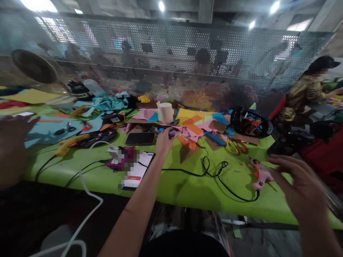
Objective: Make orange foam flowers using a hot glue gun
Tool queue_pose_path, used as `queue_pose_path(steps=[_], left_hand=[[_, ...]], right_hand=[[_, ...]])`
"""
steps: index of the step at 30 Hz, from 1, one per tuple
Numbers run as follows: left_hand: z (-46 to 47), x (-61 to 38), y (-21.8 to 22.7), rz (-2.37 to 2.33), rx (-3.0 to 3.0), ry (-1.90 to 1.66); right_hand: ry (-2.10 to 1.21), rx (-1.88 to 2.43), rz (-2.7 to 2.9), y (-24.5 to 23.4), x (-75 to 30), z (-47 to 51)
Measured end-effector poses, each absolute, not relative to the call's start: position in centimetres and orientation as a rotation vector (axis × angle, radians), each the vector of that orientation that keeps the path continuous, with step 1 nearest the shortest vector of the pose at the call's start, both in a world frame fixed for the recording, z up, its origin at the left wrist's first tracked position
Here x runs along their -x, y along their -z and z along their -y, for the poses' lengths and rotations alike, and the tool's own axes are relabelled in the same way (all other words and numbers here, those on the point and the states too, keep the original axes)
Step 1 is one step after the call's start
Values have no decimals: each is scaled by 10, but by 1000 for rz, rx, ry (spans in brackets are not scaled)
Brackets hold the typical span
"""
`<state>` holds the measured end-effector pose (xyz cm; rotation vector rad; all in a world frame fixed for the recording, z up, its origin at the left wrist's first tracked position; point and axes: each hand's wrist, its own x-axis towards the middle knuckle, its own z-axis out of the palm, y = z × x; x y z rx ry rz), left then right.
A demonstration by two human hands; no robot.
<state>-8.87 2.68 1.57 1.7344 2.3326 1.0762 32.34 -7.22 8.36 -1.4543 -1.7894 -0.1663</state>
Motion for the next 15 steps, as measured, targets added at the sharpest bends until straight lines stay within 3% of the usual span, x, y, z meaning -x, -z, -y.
queue_pose_path(steps=[4, 8, 15], left_hand=[[-19, 61, -23, -1550, -1605, -1773], [-5, 34, -17, -1270, -1570, -1903], [2, 26, 2, -1232, -1677, -1970]], right_hand=[[-561, 1133, 1804, -86, -235, 36], [-901, 983, 1682, -83, -166, 13], [-1254, 861, 1442, -52, -139, -6]])
